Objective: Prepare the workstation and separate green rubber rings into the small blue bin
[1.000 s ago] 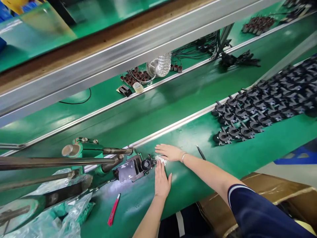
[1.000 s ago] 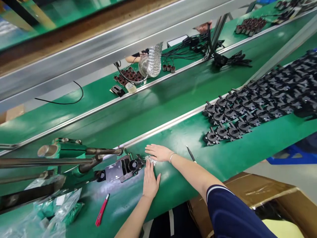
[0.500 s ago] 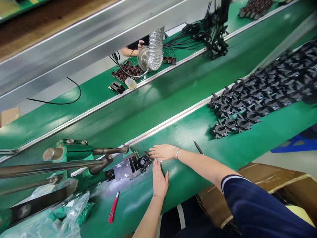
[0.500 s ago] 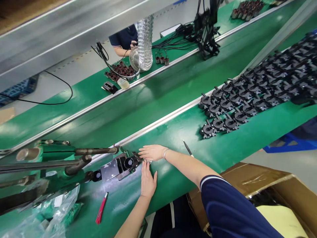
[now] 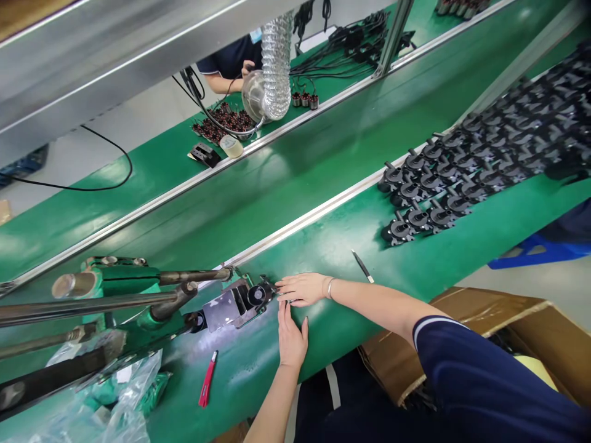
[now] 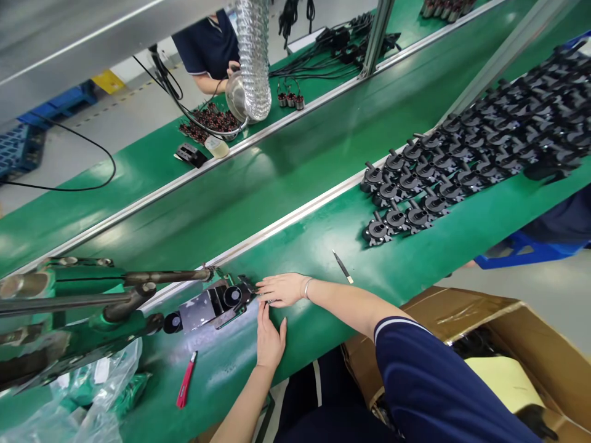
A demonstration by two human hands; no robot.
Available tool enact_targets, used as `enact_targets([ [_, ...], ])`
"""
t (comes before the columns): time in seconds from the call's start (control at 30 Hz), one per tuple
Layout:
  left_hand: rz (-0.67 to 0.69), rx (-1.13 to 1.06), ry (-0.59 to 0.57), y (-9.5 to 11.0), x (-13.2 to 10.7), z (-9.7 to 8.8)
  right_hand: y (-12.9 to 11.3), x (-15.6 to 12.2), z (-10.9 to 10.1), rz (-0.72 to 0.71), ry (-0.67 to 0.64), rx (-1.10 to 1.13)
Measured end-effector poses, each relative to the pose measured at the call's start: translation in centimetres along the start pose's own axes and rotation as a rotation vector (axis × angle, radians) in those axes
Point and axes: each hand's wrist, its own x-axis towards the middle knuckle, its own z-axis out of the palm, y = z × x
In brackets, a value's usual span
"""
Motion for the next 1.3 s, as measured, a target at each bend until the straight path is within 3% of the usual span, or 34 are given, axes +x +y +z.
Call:
enact_targets([
  [0.23, -0.015, -0.041, -0.004, 0.0, -1.7, -0.1, -2.4, -0.1, 1.3, -0.003, 0.005, 0.044],
  [0.33, -0.064, -0.101, -0.004, 0.5, -3.3, -1.5, -3.4, -0.5, 1.1, 0.027, 0.026, 0.058],
  [0.47, -0.226, -0.277, -0.01, 1.8, -7.1, -4.7, -4.4, -0.7, 0.9, 0.241, 0.129, 0.044],
  [0.53, -0.353, -0.499, -0.181, 2.7, -9.5, -5.7, -4.8, -0.4, 1.2, 0.265, 0.135, 0.052],
  [0.6, -0.563, -0.838, -0.433, 3.3, -11.7, -5.9, -5.0, 0.1, 1.8, 0.225, 0.112, 0.072],
  [0.7, -0.959, -1.343, -0.687, 3.1, -14.3, -4.8, -5.4, 1.0, 2.8, 0.167, 0.075, 0.083],
  [0.8, -1.169, -1.61, -0.843, 1.0, -15.3, -2.8, -6.0, 1.4, 3.7, 0.166, 0.071, 0.064],
  [0.9, -1.133, -1.774, -0.985, -1.8, -14.8, -0.5, -7.3, 1.5, 4.4, 0.209, 0.097, 0.034],
  [1.03, -0.899, -1.981, -1.122, -4.1, -13.4, 2.4, -10.4, 1.6, 6.0, 0.327, 0.183, -0.034],
  [1.17, -0.745, -2.165, -1.091, -5.3, -12.6, 4.4, -14.1, 1.6, 8.2, 0.39, 0.248, -0.1],
  [1.3, -0.75, -2.225, -1.093, -6.6, -12.4, 5.6, -16.9, 1.7, 9.4, 0.446, 0.272, -0.094],
])
